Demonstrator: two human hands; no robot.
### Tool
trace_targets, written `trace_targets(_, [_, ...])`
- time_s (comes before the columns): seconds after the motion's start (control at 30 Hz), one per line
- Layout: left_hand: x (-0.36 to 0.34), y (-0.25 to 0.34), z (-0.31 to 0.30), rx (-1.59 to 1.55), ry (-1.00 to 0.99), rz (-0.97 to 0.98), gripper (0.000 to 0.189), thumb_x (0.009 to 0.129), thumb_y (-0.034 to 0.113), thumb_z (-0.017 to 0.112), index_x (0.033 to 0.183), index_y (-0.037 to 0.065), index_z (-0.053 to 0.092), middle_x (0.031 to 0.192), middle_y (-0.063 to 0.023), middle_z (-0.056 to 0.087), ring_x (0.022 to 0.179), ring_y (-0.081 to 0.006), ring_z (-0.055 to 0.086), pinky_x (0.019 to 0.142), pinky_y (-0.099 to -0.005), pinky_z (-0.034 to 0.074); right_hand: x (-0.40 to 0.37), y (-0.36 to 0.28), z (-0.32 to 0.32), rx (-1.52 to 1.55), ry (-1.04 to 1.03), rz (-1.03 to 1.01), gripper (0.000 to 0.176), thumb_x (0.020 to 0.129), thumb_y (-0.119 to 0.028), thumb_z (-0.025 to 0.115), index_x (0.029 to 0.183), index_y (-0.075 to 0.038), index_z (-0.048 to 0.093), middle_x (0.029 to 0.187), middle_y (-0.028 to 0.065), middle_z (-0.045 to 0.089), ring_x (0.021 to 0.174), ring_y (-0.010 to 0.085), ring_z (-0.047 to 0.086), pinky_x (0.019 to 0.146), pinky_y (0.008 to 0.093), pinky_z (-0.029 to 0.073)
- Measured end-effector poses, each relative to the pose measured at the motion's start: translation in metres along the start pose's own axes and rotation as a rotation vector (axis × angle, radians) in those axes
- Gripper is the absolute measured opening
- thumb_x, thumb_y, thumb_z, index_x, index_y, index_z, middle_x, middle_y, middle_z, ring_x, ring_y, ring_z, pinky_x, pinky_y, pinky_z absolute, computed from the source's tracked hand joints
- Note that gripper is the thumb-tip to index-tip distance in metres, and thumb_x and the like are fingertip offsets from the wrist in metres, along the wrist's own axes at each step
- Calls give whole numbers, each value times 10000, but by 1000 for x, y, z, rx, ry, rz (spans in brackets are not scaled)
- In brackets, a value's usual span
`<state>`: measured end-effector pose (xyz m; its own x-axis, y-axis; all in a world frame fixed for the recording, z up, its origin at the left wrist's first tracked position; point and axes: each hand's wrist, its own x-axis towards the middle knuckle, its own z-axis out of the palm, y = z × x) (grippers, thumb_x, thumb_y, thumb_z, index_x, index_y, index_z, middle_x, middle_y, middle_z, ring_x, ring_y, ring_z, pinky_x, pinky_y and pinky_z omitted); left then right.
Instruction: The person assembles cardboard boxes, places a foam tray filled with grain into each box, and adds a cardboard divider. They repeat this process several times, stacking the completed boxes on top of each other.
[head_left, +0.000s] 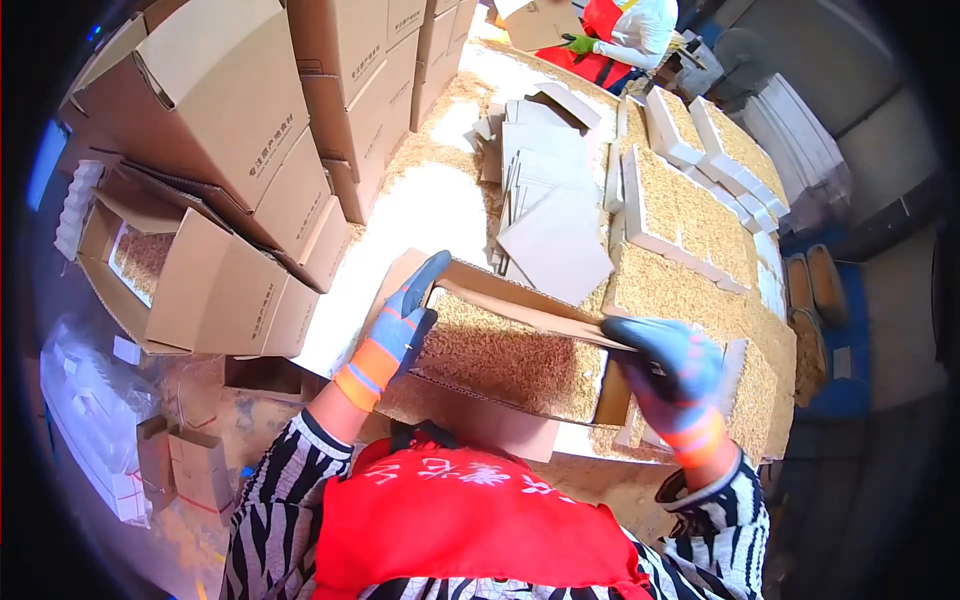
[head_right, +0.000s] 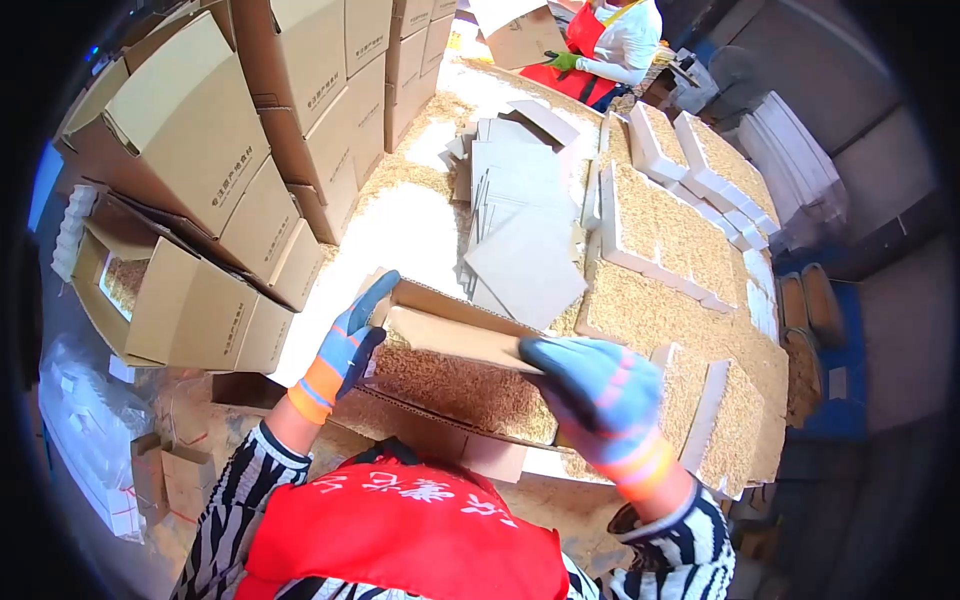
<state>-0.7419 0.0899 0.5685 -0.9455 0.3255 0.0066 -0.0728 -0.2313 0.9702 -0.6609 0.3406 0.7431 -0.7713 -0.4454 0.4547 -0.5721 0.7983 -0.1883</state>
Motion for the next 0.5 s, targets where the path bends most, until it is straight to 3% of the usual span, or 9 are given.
trace_targets(0.07, [1, -2, -8, 428, -64, 179, 686, 747, -65, 401, 1423, 35, 336, 1405, -13, 418, 1077, -34, 447, 850, -127, 356, -9, 8, 39, -73, 28, 16, 314, 697, -28, 695, 1008, -62, 659, 896, 110, 668, 779, 273, 645, 706, 342, 525])
trace_targets(0.1, [-2, 4, -4, 263, -53, 45, 692, 745, -100, 362, 1423, 37, 335, 1414, -12, 404, 1082, -42, 454, 842, -125, 364, -12, 14, 50, -79, 35, 25, 320, 698, -31, 687, 1015, -66, 656, 897, 109, 668, 783, 272, 644, 706, 344, 523])
trace_targets(0.2, [-7, -6, -2, 128, -50, 19, 701, 746, -135, 320, 1423, 44, 338, 1428, -1, 384, 1079, -48, 454, 846, -123, 360, -15, 24, 77, -71, 25, 39, 339, 703, -36, 665, 1039, -77, 646, 903, 105, 665, 795, 275, 643, 711, 350, 518])
trace_targets(0.23, [-7, -16, -3, 83, -49, 77, 715, 749, -152, 293, 1432, 59, 329, 1439, 10, 368, 1135, -37, 424, 858, -119, 345, -16, 25, 84, -70, 2, 36, 347, 704, -37, 658, 1048, -81, 642, 907, 104, 664, 800, 279, 641, 716, 352, 516])
trace_targets(0.37, [-8, -14, -4, -137, -45, -57, 691, 780, -138, 305, 1437, 75, 323, 1445, 3, 364, 1268, -62, 340, 981, -160, 290, -17, 27, 97, -30, -121, 104, 363, 720, -49, 630, 1079, -102, 623, 955, 105, 658, 833, 291, 634, 745, 372, 506])
trace_targets(0.5, [-7, -15, -6, -57, -57, -9, 656, 809, -122, 337, 1435, 77, 327, 1449, -8, 360, 1326, -96, 299, 1067, -218, 226, -14, 29, 105, -11, -165, 68, 363, 738, -83, 611, 1100, -116, 613, 977, 109, 658, 838, 294, 634, 733, 377, 505])
